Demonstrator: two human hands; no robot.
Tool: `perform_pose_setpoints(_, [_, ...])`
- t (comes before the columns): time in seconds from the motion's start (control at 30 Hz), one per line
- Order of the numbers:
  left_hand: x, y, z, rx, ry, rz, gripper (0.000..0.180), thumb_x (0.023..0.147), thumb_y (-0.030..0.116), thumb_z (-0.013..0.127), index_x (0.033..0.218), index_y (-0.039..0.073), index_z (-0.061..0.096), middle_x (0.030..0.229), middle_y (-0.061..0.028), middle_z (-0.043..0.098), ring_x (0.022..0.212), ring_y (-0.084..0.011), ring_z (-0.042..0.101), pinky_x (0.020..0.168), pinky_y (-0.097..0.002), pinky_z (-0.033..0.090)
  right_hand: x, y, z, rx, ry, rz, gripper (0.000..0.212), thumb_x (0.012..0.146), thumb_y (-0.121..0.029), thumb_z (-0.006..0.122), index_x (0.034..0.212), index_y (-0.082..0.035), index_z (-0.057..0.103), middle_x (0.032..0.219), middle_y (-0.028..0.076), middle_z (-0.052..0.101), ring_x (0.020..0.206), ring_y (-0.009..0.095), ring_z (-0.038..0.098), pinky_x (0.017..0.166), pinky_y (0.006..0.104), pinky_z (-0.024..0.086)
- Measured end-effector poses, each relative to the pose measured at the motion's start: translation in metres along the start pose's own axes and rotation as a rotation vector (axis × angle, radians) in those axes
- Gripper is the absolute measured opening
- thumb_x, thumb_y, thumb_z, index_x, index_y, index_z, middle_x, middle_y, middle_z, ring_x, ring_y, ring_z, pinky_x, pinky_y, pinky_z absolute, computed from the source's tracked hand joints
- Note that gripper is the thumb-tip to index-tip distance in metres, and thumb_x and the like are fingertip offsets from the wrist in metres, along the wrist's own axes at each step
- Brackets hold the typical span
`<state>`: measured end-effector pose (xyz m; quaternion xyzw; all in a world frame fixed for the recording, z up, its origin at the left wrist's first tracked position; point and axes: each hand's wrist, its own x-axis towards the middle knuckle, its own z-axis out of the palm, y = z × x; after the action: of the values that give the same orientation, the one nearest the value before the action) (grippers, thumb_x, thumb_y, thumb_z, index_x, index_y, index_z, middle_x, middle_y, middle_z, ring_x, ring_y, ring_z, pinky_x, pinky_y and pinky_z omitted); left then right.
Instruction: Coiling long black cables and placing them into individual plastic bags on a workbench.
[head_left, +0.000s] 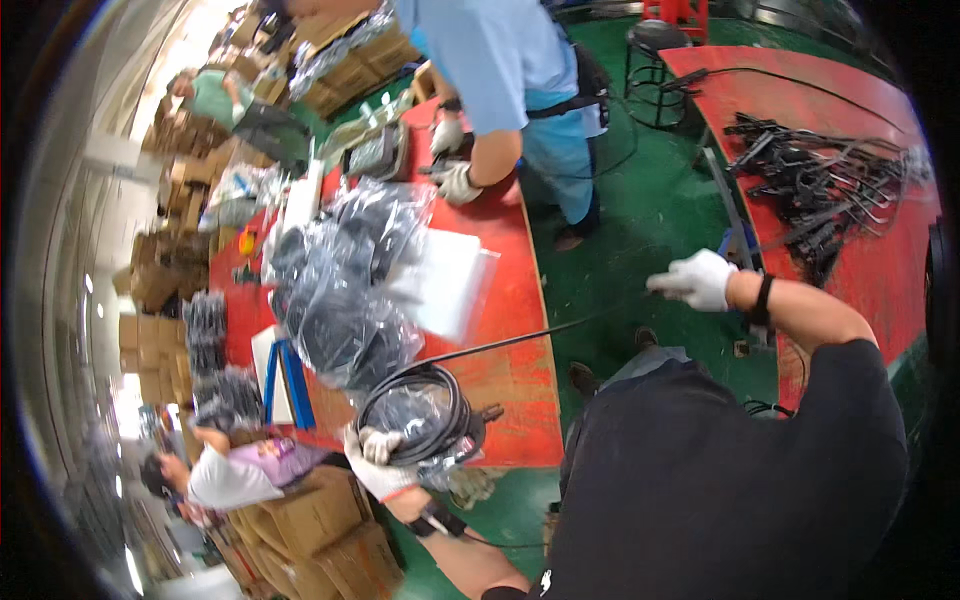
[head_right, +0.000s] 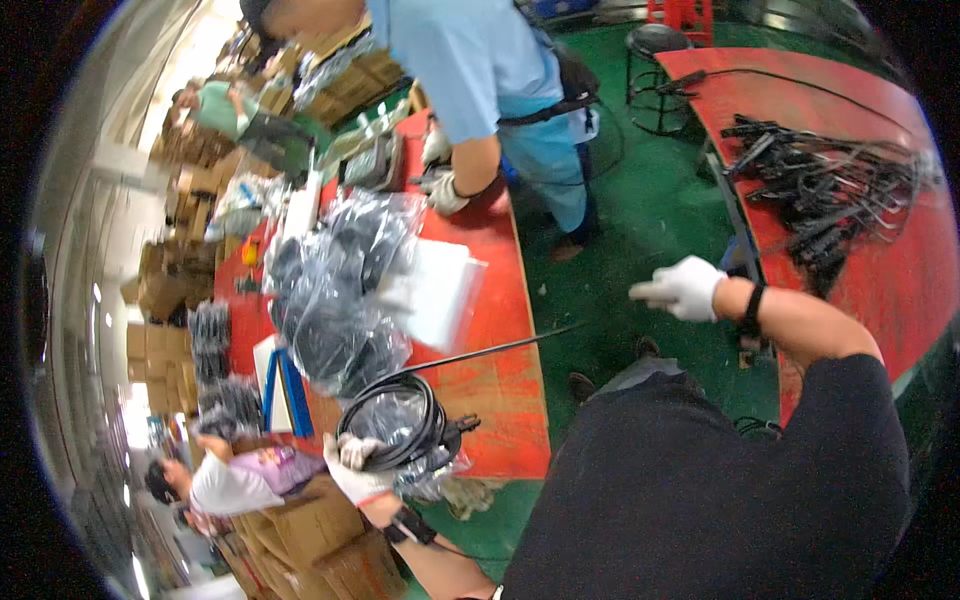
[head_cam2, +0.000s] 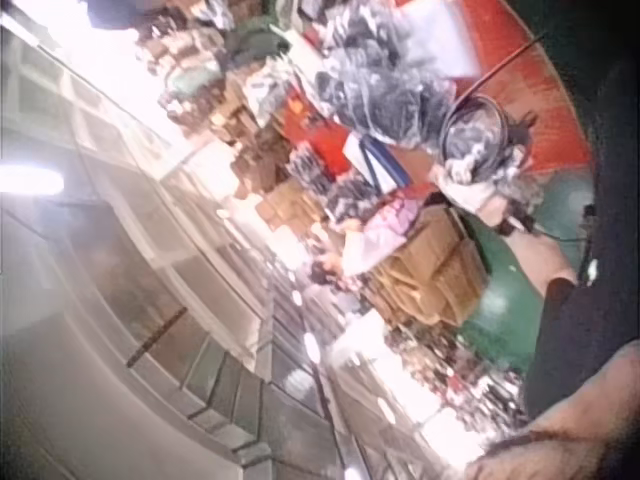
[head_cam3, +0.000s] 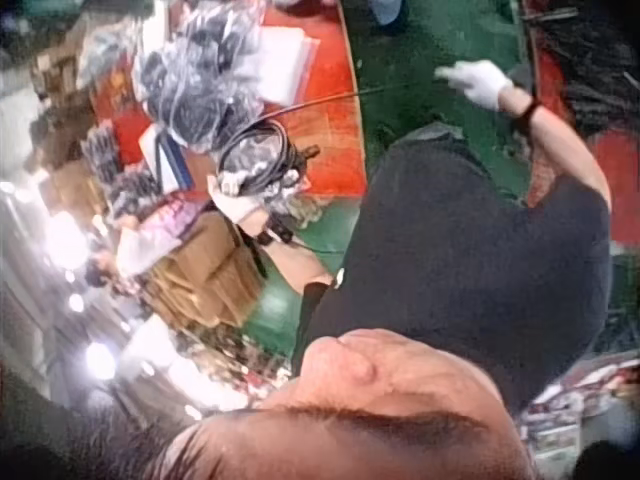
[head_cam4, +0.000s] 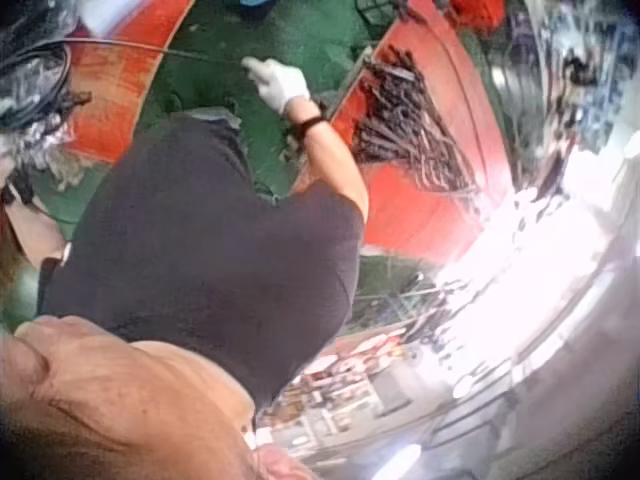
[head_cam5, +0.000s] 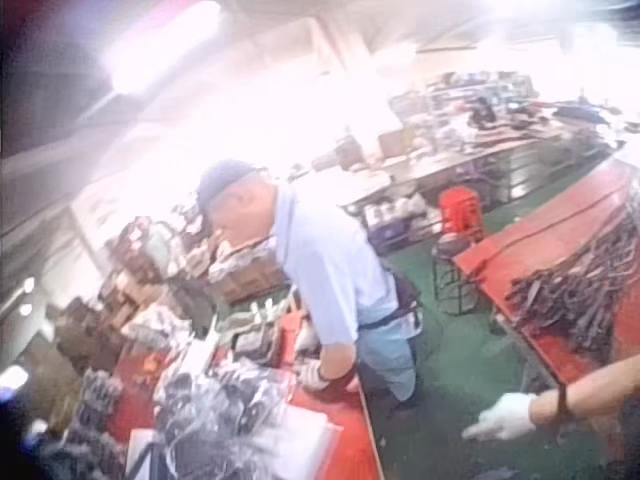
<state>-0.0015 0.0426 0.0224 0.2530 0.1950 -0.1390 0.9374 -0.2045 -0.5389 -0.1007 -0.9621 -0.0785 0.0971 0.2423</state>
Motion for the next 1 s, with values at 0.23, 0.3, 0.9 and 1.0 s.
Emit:
perform_pose_setpoints(0.23, [0.052,-0.046,0.021,0.245,0.311,0.266,0.054,0.107,0.043,0.058,0.063,0.021,0.038,0.054,0.0083,0.035,0.045,-0.0079,0.032,0.055,-0.0291,0.041,0.029,-0.146,-0.047,0.104,-0.276,-0.278,0.034,0.101,-0.038,0.060,0.133,-0.026,0.065,0.091,0.011,0.071,0.076,0.037,0.071,0.063,0.0485,0.057])
perform_pose_setpoints(0.3, [0.067,-0.056,0.026,0.162,0.198,0.104,0.057,0.107,0.050,0.057,0.063,0.021,0.037,0.054,0.0072,0.035,0.046,-0.0092,0.033,0.054,-0.0304,0.040,0.035,-0.155,-0.056,0.171,-0.161,-0.372,0.031,0.101,-0.038,0.061,0.128,-0.024,0.068,0.090,0.011,0.071,0.077,0.037,0.071,0.064,0.0487,0.057])
perform_pose_setpoints(0.9, [0.001,-0.257,0.129,1.002,-0.343,-0.426,0.025,0.102,0.024,0.065,0.084,0.007,0.058,0.061,0.0023,0.041,0.047,-0.0122,0.037,0.052,-0.0324,0.041,0.132,-0.084,-0.098,0.163,0.036,-0.312,0.033,0.104,-0.046,0.055,0.131,-0.032,0.065,0.106,0.008,0.070,0.097,0.032,0.070,0.079,0.0464,0.055])
perform_pose_setpoints(1.0, [-0.005,-0.232,0.121,0.822,-0.249,-0.475,0.032,0.098,0.019,0.068,0.074,0.013,0.050,0.058,0.0062,0.035,0.046,-0.0097,0.034,0.052,-0.0335,0.038,0.124,-0.057,-0.083,0.221,-0.025,-0.256,0.039,0.105,-0.047,0.053,0.138,-0.030,0.064,0.111,0.012,0.075,0.098,0.035,0.072,0.083,0.0455,0.055])
